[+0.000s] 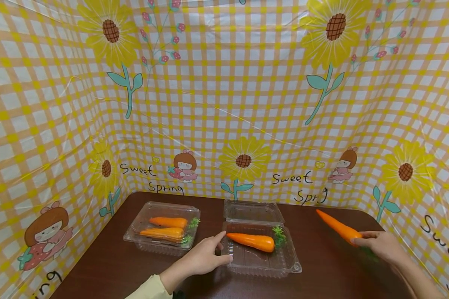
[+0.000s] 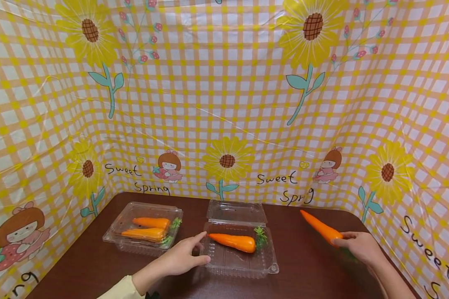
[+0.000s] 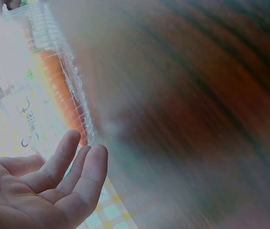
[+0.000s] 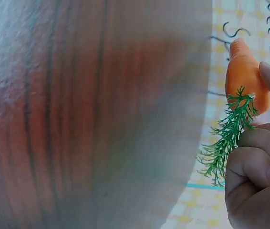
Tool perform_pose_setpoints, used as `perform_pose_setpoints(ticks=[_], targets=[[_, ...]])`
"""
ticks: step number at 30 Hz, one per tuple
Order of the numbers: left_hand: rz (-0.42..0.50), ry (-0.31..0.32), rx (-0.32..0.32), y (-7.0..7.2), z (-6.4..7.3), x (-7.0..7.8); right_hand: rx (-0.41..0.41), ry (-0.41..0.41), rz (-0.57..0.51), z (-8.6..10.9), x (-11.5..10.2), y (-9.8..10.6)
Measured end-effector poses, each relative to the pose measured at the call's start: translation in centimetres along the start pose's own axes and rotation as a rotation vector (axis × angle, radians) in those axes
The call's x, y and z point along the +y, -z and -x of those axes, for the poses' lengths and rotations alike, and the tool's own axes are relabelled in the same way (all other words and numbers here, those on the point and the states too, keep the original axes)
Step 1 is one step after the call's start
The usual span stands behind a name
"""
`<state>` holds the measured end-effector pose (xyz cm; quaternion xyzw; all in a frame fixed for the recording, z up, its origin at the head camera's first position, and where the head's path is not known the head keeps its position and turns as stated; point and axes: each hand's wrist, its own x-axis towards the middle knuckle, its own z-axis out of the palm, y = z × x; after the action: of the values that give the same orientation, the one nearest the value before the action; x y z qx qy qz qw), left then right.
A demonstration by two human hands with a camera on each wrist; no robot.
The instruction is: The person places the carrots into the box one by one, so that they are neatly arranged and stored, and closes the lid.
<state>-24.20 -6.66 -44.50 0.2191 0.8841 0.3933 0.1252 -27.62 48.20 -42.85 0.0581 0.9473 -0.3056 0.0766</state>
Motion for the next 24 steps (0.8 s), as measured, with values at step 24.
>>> perform_pose_setpoints(ticks=[24], targets=[[0.018, -0.002, 0.0, -0.1, 0.1, 0.0, -0.023, 0.233, -0.044, 3.9, -10.1, -0.9]])
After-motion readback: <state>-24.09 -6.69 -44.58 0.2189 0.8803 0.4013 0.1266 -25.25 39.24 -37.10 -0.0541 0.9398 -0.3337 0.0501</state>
